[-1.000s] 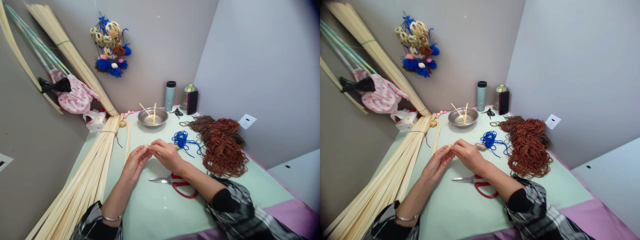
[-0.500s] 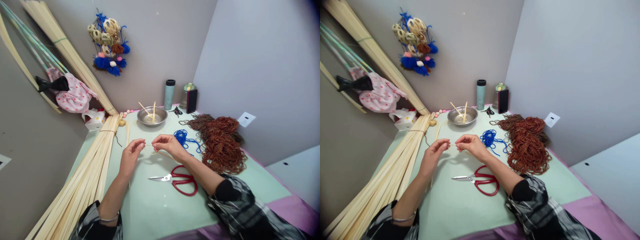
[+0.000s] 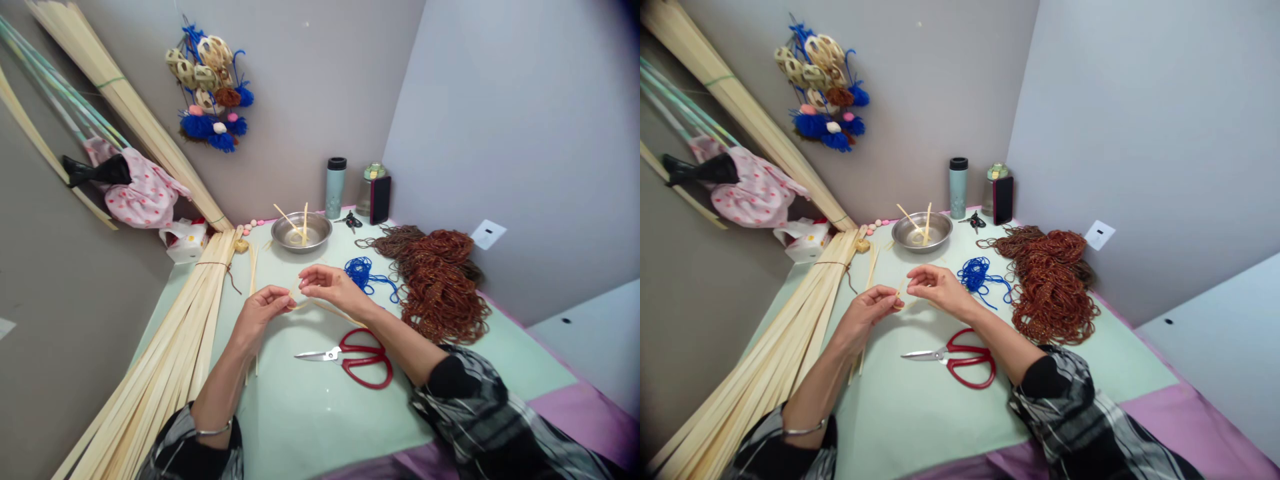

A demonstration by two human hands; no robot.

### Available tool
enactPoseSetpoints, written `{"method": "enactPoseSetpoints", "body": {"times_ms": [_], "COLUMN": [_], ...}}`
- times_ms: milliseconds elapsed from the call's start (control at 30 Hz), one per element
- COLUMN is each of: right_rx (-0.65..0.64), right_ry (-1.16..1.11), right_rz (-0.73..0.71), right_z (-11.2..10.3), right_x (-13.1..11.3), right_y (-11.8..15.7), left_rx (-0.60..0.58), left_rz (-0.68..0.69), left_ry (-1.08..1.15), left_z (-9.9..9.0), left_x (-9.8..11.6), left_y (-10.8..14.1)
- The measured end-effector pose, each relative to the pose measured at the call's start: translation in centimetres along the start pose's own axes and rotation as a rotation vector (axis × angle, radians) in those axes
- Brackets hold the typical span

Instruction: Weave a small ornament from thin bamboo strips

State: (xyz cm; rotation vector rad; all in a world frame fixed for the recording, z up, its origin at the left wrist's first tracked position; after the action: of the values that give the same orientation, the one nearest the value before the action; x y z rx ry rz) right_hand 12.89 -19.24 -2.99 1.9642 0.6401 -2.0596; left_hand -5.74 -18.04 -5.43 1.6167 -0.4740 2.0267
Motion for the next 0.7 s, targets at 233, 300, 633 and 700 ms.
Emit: {"method": "enactPoseSetpoints", "body": {"times_ms": [233, 300, 633, 700], "right_rx": [0.074, 0.05, -0.036, 0.016], "right_ry": [0.384, 0.36, 0.191, 0.341], "right_rz": [-0.065, -0.062, -0.086, -0.156], "right_z": [-0.16, -0.1, 0.2, 0.39], "right_x": [-0.82, -0.78, -0.33, -0.81], "right_y": [0.29, 0.31, 0.15, 0.38], "left_rx": [-0.029, -0.067, -0.173, -0.143], "left_rz": [-0.025, -0.056, -0.12, -0.068], "left_ry": [-0.012, -0.01, 0.072, 0.165], "left_z": [0.0, 0.05, 0.83, 0.81], "left_x": [-0.31, -0.53, -0.47, -0.24], "left_y": [-0.04, -0.05, 0.16, 0.13]}}
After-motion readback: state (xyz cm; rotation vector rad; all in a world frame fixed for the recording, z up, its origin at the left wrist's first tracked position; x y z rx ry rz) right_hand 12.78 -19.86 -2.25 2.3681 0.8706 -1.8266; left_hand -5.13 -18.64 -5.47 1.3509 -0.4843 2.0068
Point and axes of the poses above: each hand's wrist, its own y-axis away from the middle knuckle, its own z-axis out of the palm, x = y × z, the point moved 3 cm from there along -y, towards the middle knuckle, and after that the axes turned 15 degrees about -x, right-handed, at the moved point
